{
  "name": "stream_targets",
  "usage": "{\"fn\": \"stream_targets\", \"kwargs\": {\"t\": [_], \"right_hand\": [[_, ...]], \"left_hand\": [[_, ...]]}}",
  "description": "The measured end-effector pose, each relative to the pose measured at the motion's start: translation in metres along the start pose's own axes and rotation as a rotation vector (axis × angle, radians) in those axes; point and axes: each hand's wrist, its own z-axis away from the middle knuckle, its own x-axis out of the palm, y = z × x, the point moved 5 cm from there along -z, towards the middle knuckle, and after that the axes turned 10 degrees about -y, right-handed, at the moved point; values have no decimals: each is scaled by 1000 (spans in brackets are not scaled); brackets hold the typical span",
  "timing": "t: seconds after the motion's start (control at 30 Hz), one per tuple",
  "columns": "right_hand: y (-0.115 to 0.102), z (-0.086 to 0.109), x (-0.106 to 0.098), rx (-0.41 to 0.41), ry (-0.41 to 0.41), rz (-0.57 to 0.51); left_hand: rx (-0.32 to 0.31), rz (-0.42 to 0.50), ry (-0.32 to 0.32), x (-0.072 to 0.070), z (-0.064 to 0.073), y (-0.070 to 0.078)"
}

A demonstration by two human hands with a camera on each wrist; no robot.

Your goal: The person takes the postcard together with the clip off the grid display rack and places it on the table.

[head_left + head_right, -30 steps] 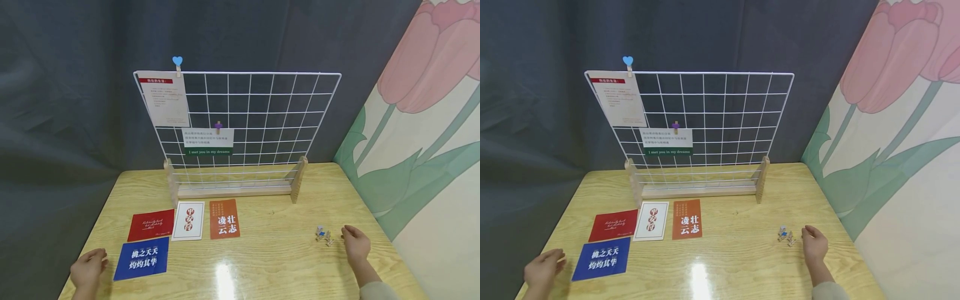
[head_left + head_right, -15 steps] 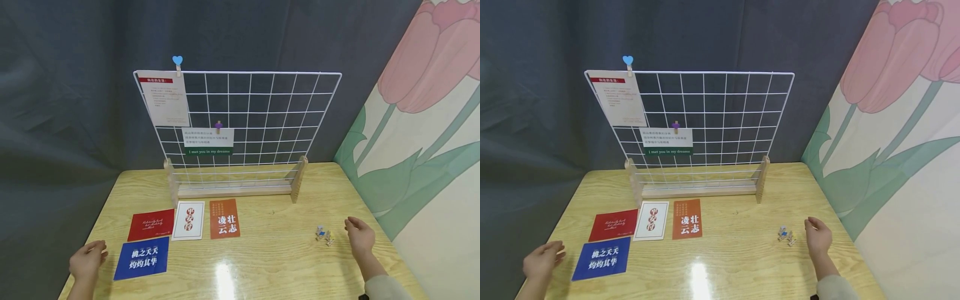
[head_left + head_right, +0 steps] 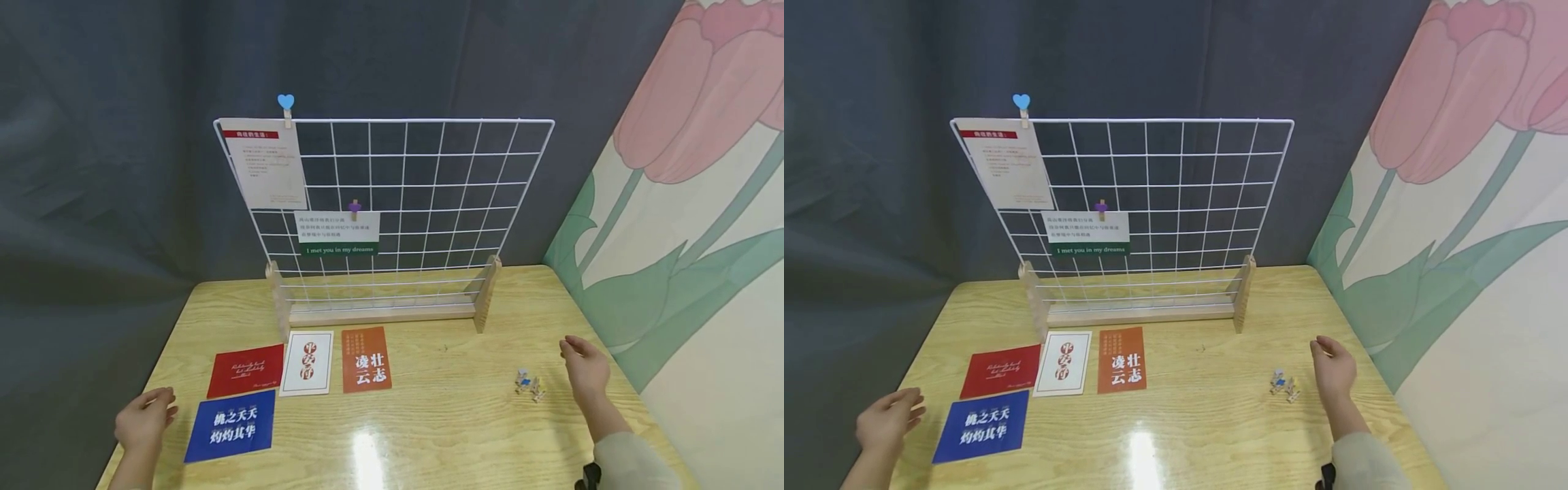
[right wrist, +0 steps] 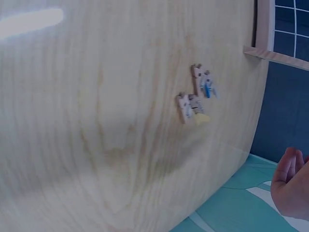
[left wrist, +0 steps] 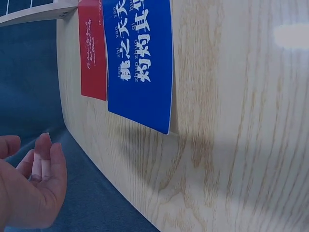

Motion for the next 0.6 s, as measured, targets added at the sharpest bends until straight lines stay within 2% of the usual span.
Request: {"fn": "stream_targets", "kwargs": {"t": [0.27,0.4,0.53,0.6], "right_hand": [[-15,-8,0,-37,1,-47],[-19,-10,-1,-61,12,-46],[-22,-12,-2,-64,19,-49],[-24,-13,-3,-68,17,-55]], "left_hand": [[21,63,-41,-2,21,24],[-7,107,-60,-1,31,37],[-7,132,-83,-2,30,45],[20,127,-89,-3,27,46]]}}
